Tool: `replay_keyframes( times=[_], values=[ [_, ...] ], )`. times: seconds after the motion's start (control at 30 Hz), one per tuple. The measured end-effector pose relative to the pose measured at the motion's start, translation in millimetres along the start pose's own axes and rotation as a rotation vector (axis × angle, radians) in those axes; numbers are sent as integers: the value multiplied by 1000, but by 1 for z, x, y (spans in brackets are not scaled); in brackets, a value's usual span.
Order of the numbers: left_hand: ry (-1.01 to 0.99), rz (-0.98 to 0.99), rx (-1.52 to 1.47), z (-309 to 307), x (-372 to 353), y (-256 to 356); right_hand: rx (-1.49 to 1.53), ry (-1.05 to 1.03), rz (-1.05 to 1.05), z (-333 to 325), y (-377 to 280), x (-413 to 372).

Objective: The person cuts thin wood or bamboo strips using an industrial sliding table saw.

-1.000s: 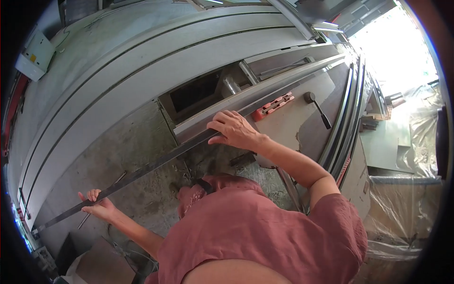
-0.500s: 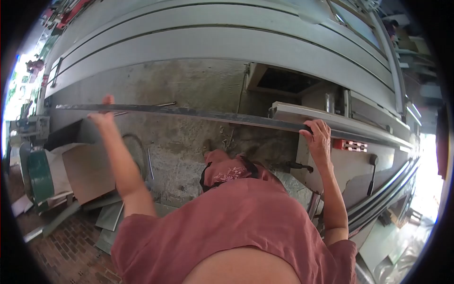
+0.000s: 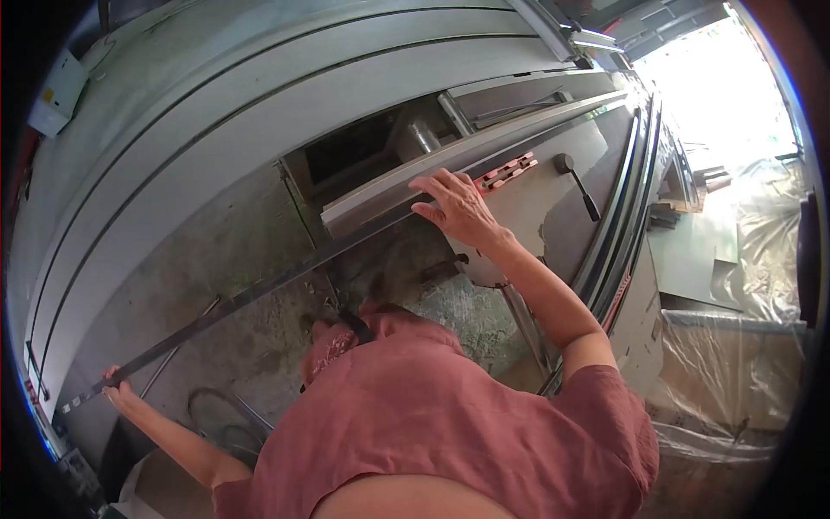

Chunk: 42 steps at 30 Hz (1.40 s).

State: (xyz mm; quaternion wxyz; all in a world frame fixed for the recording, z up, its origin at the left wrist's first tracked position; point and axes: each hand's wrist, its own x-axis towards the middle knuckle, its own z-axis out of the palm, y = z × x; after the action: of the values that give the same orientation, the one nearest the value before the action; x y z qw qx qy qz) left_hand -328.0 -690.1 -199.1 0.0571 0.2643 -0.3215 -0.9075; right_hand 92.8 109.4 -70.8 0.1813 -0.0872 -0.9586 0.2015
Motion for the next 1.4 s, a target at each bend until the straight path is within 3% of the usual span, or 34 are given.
replay_keyframes(
  times=[0.03,0.1,0.2,0.4,0.57,0.63,0.73,0.87,0.97,1.13,1.27,1.33,1.4],
  values=[
    [-159,-21,-284,51,-99,-44,-71,-83,0,-4,1,2],
    [-131,-35,-205,16,-37,-30,-146,-166,-2,-11,7,6],
    [-114,-47,-103,12,-35,-38,-162,-241,51,-22,22,14],
    [-169,-10,-14,29,-75,-83,-319,-406,177,-49,50,30],
    [-174,64,-80,40,-118,-132,-367,-361,228,-64,88,28],
    [-393,-11,-89,35,-125,-149,-425,-413,288,-73,101,29],
    [-543,20,-4,45,-154,-180,-465,-474,363,-83,130,30],
    [-484,6,-4,79,-213,-225,-436,-465,451,-103,160,27],
    [-269,117,37,117,-270,-262,-428,-434,530,-115,199,19],
    [-276,113,72,135,-317,-284,-400,-346,574,-131,225,15],
    [-356,123,37,130,-338,-295,-368,-391,639,-136,222,21],
    [-309,148,46,129,-342,-297,-334,-274,643,-135,214,22],
    [-302,138,36,137,-348,-297,-382,-117,357,-124,165,33]
  ],
)
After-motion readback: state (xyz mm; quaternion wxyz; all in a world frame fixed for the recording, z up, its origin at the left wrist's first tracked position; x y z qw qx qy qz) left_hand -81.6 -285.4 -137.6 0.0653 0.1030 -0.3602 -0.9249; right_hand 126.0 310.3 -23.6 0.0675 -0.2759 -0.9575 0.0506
